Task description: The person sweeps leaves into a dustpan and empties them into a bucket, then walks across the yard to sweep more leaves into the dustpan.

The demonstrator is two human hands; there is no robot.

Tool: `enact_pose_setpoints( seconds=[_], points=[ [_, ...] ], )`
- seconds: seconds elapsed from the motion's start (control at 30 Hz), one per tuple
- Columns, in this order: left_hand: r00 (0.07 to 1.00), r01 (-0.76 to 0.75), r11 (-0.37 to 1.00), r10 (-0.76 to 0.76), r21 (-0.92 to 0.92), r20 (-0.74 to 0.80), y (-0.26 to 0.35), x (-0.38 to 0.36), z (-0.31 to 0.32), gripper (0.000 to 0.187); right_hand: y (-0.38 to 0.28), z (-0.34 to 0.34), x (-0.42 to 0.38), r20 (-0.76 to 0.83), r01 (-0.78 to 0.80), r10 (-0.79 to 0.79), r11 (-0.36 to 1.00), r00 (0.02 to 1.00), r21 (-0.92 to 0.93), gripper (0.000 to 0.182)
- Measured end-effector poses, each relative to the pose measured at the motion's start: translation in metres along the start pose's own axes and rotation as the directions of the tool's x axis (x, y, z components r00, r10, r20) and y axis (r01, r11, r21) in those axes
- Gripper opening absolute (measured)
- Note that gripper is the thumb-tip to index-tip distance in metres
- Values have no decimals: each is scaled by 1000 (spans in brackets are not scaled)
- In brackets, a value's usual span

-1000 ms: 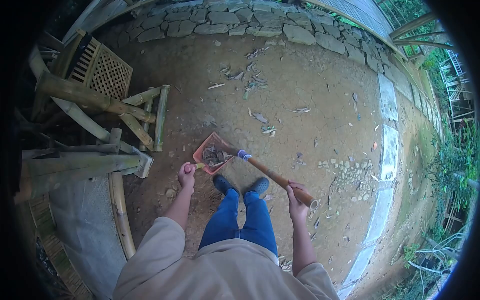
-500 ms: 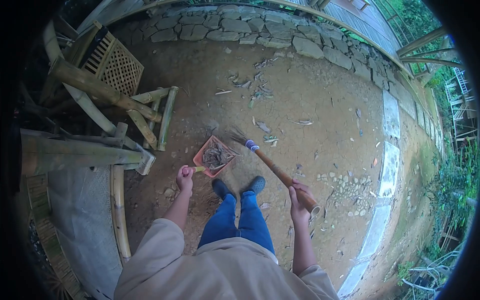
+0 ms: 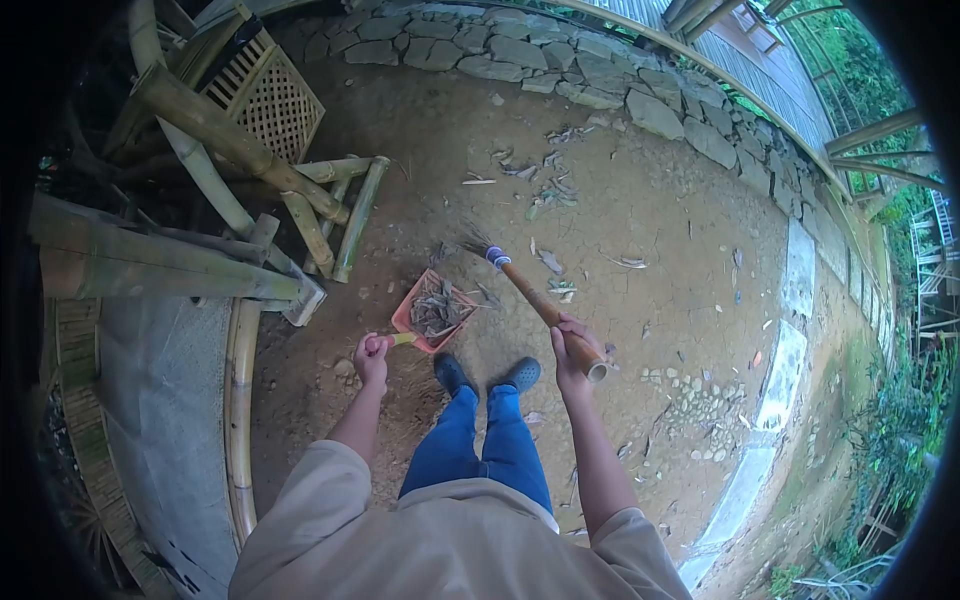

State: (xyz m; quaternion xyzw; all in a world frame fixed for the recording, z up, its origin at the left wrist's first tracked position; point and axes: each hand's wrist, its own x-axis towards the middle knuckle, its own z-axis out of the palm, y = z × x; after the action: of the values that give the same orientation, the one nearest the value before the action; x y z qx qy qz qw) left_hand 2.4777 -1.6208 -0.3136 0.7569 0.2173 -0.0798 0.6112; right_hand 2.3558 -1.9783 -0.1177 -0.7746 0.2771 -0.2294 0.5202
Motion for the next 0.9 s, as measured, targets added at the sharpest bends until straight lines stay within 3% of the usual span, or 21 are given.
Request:
enact_pose_setpoints(
  seconds=[0.2, 0.33, 0.53, 0.63, 0.73, 0.9],
  points=[
    [997, 56, 998, -58, -39, -59, 4, 3, -16, 29, 12, 52, 15, 47, 133, -136, 990, 990, 54, 12],
    [994, 79, 996, -81, -35, -68, -1, 6, -17, 29, 15, 77, 19, 169, 189, -190, 982, 967, 24, 14],
    [992, 105, 994, -106, -21, -70, -10, 7, -17, 29, -19, 47, -2, 258, -42, 37, 999, 965, 13, 13],
    [993, 98, 995, -96, 21, -72, -15, 11, -20, 29, -26, 19, -23, 158, -104, 97, 994, 983, 36, 14],
    [994, 93, 995, -92, 21, -60, -15, 11, -19, 29, -51, -1, -35, 161, -9, 3, 999, 987, 37, 14],
    [1000, 14, 995, -15, 97, 6, -27, 14, -16, 30, -58, -20, -42, 62, -56, 55, 998, 997, 7, 15]
  ],
)
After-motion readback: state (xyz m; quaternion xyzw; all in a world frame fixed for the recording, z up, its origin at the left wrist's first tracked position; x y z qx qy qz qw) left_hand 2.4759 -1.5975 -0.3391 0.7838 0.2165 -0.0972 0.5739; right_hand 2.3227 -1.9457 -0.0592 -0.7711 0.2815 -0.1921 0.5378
